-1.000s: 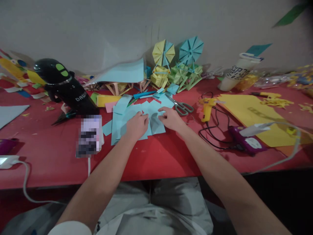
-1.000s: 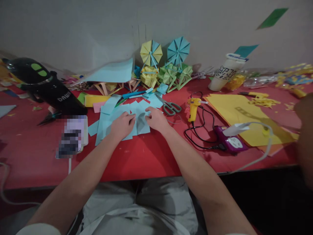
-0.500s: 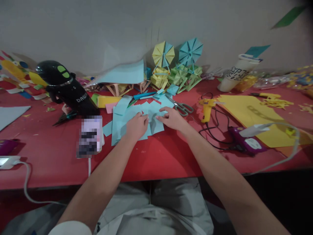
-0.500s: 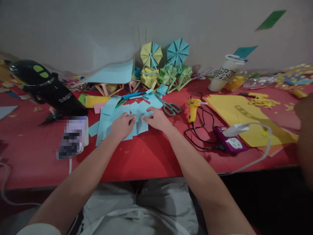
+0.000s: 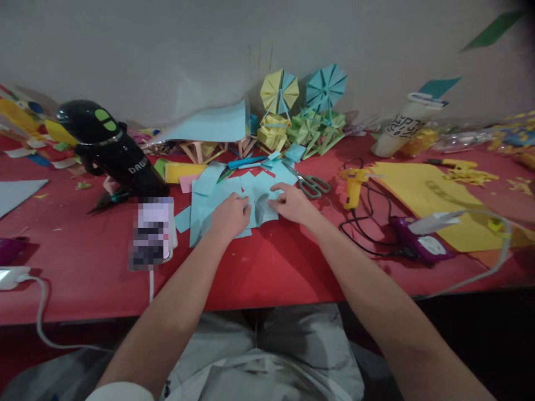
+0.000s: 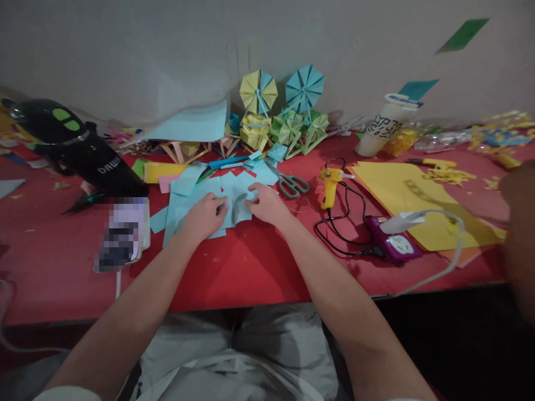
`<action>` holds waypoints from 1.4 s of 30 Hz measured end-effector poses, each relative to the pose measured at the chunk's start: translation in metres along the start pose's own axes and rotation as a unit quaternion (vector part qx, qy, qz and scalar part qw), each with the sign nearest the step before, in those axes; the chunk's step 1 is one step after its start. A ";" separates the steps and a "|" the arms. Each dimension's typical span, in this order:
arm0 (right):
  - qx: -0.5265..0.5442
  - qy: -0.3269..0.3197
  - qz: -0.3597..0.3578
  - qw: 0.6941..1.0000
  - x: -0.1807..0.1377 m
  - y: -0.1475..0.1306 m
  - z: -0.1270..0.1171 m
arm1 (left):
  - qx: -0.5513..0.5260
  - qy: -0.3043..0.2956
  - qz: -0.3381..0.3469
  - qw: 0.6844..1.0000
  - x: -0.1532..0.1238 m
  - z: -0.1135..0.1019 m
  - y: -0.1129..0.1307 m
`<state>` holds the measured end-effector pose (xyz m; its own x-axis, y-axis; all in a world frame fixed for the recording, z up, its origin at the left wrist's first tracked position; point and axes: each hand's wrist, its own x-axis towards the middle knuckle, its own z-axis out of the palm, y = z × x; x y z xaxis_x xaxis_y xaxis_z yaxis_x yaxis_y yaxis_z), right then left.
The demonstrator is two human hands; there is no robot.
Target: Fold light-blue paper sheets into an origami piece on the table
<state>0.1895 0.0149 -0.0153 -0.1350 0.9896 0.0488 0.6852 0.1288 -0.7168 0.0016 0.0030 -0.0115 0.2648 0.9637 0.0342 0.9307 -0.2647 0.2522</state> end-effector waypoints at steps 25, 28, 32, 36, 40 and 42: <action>0.132 -0.186 0.095 0.969 -0.010 -0.007 -0.025 | -0.016 -0.005 -0.005 1.000 0.001 0.002 -0.002; 0.143 -0.182 0.097 0.968 -0.011 -0.007 -0.027 | -0.015 0.011 0.004 1.000 0.001 0.006 -0.005; 0.160 -0.180 0.099 0.966 -0.012 -0.007 -0.028 | -0.008 0.034 0.018 0.999 0.001 0.010 -0.006; 0.181 -0.198 0.087 0.960 -0.012 -0.007 -0.028 | 0.019 0.047 0.025 0.998 0.002 0.014 -0.004; 0.185 -0.199 0.090 0.958 -0.012 -0.005 -0.027 | 0.034 0.047 0.027 0.998 0.002 0.016 -0.004; 0.180 -0.200 0.092 0.959 -0.011 -0.004 -0.026 | 0.033 0.043 0.025 0.998 0.002 0.015 -0.003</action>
<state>0.2068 0.0047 0.0056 -0.3490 0.8807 -0.3203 0.4414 -0.1470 -0.8852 0.0029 0.0053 -0.0271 0.2909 0.9481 0.1284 0.9325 -0.3110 0.1837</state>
